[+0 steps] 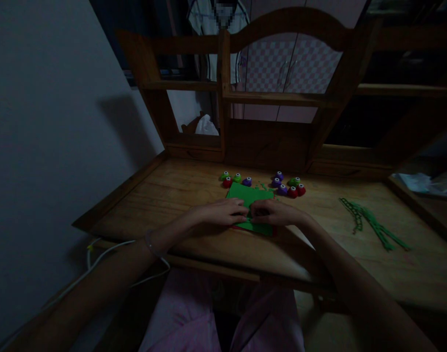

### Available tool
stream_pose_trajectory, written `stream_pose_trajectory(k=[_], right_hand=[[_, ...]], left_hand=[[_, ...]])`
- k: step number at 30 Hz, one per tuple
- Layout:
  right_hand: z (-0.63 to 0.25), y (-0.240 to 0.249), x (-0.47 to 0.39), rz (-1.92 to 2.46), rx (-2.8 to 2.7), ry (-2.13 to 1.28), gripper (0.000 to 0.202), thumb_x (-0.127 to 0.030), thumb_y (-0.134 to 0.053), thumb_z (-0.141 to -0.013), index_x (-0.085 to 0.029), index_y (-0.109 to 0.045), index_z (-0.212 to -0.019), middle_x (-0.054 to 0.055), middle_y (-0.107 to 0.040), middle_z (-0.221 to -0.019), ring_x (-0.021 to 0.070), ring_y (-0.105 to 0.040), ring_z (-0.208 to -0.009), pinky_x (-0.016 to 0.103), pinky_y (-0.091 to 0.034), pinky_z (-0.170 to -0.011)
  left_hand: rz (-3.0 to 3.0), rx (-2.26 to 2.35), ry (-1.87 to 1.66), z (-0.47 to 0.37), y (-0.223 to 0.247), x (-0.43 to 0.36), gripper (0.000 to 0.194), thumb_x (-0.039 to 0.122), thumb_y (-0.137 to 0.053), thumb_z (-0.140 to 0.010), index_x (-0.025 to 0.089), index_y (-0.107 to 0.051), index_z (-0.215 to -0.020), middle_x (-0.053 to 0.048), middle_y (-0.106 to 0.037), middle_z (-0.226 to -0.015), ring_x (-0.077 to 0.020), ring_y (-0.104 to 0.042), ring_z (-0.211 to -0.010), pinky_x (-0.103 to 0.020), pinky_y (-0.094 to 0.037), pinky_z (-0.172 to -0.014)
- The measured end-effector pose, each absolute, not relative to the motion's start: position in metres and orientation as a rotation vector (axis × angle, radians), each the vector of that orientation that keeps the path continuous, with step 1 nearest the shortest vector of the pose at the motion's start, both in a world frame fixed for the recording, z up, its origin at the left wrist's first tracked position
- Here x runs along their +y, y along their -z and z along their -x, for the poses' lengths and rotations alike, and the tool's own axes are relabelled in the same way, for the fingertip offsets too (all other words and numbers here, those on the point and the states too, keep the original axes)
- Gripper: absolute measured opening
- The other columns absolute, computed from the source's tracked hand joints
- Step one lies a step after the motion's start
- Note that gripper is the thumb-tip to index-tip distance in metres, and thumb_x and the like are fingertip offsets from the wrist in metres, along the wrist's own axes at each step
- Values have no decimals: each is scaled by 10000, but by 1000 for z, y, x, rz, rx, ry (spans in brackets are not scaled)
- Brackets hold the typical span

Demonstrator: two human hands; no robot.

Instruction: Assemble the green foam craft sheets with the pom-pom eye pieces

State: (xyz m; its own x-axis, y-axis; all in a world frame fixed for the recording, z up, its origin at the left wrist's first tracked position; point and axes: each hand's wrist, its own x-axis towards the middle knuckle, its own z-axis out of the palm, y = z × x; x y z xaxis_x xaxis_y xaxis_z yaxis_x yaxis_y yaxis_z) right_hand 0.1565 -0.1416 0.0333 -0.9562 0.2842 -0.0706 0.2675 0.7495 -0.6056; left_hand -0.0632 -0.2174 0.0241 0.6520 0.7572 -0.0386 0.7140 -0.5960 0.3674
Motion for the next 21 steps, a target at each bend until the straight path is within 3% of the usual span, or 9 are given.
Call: stream_pose_trajectory(k=[11, 17, 21], right_hand=[[-154, -30, -141, 504, -2911, -957, 197, -365, -571, -828, -174, -617, -845, 1, -558, -744, 123, -477, -654, 226, -328, -575], [-154, -30, -141, 526, -2924, -972, 226, -374, -572, -825, -158, -625, -865, 13, -575, -762, 124, -481, -654, 226, -329, -570], [-154, -28, -139, 554, -2919, -966, 230, -379, -581, -815, -157, -606, -869, 15, -581, -763, 124, -481, -647, 225, -324, -558]], left_hand=[[-2516, 1193, -113, 60, -28, -216, 261, 390, -423, -914, 191, -585, -862, -50, -511, -919, -189, -477, -884, -288, -369, -801], [-2304, 1178, 46, 58, -37, -195, 241, 411, -548, -820, 172, -528, -790, 2, -509, -752, -130, -455, -667, -240, -325, -583], [-2222, 1203, 102, 55, -41, -182, 401, 529, -649, -716, 179, -479, -814, 20, -498, -735, -124, -444, -640, -229, -289, -531]])
